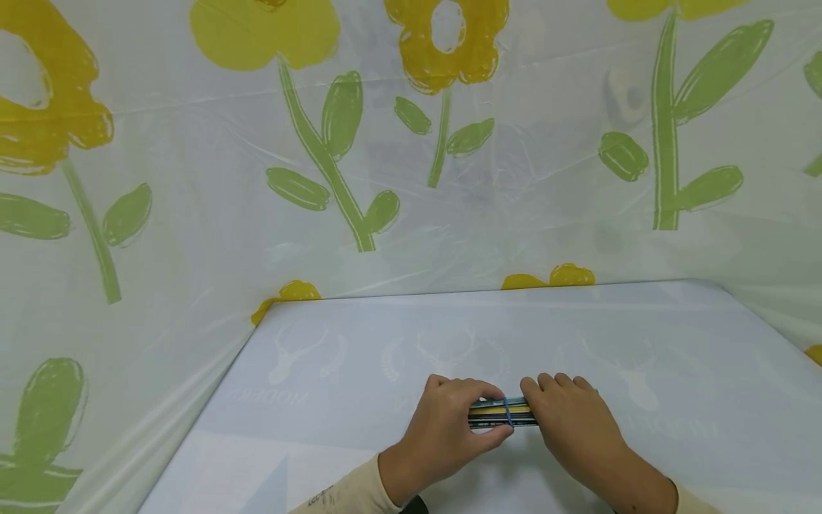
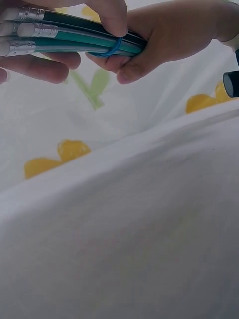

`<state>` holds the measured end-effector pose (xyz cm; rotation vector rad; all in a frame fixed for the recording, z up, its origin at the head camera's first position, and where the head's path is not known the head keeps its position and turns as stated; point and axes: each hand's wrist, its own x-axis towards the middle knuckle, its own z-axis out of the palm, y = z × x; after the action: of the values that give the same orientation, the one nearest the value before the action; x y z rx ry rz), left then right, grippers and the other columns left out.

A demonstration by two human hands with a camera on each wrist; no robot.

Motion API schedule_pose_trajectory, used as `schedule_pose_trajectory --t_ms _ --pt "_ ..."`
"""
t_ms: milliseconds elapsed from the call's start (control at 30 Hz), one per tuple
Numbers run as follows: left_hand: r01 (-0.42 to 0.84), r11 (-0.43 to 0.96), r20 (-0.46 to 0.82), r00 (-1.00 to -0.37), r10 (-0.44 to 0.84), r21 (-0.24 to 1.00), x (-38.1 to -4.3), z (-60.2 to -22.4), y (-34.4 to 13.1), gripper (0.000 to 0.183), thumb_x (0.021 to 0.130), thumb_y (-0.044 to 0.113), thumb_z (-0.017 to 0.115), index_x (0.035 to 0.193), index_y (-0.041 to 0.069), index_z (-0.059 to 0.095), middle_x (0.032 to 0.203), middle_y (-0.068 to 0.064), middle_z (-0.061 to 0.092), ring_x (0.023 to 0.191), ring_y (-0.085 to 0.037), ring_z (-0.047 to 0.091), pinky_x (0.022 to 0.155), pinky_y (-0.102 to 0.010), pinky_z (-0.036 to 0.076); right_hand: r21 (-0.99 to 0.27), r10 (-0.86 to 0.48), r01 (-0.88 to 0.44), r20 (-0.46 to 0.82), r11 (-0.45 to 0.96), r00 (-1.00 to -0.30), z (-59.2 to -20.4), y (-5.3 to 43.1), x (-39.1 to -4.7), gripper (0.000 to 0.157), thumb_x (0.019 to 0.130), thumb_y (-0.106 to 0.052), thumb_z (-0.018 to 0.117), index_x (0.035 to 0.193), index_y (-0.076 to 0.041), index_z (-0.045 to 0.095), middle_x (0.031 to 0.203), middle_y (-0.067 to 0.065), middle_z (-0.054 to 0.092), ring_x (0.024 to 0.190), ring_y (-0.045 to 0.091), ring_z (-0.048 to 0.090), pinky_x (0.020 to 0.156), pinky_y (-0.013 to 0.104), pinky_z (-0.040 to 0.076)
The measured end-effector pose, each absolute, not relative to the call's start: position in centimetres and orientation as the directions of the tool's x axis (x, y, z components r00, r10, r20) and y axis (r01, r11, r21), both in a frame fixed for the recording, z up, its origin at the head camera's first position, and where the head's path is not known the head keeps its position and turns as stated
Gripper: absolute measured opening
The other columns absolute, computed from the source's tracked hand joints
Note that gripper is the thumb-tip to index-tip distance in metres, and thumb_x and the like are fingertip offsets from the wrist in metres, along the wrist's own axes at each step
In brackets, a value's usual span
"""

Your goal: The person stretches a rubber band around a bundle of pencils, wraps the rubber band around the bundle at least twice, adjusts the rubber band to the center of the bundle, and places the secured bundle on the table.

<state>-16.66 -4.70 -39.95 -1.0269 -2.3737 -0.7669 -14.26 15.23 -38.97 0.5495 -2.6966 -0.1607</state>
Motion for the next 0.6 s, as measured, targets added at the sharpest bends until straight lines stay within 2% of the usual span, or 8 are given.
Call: schedule_pose_trajectory --t_ms 400,600 --pt "0.792 0.559 0.612 -0.573 0.545 0.244 -16.33 -39.72 -4.28 0.038 0.078 0.044 0.084 0.108 0.023 0.074 0.099 0.017 0.075 0.087 0.009 0.066 0.076 -0.018 0.034 0.214 -0.417 -0.364 0.324 0.907 -0.849 -38.96 14.93 -13.89 0.042 0.067 -0.007 0.089 0.093 -0.013 0.056 0.075 -0.001 0.055 0.067 0.016 0.051 0.064 0.034 0.044" --pt "0.791 0.564 0.613 -0.572 0.545 0.237 -16.18 -39.76 -4.22 0.038 0.077 0.044 0.085 0.107 0.023 0.075 0.098 0.017 0.076 0.087 0.008 0.066 0.075 -0.017 0.034 0.212 -0.419 -0.365 0.334 0.906 -0.845 -38.89 14.79 -13.8 0.04 0.067 -0.006 0.089 0.091 -0.012 0.057 0.074 0.0 0.056 0.066 0.016 0.052 0.063 0.033 0.043"
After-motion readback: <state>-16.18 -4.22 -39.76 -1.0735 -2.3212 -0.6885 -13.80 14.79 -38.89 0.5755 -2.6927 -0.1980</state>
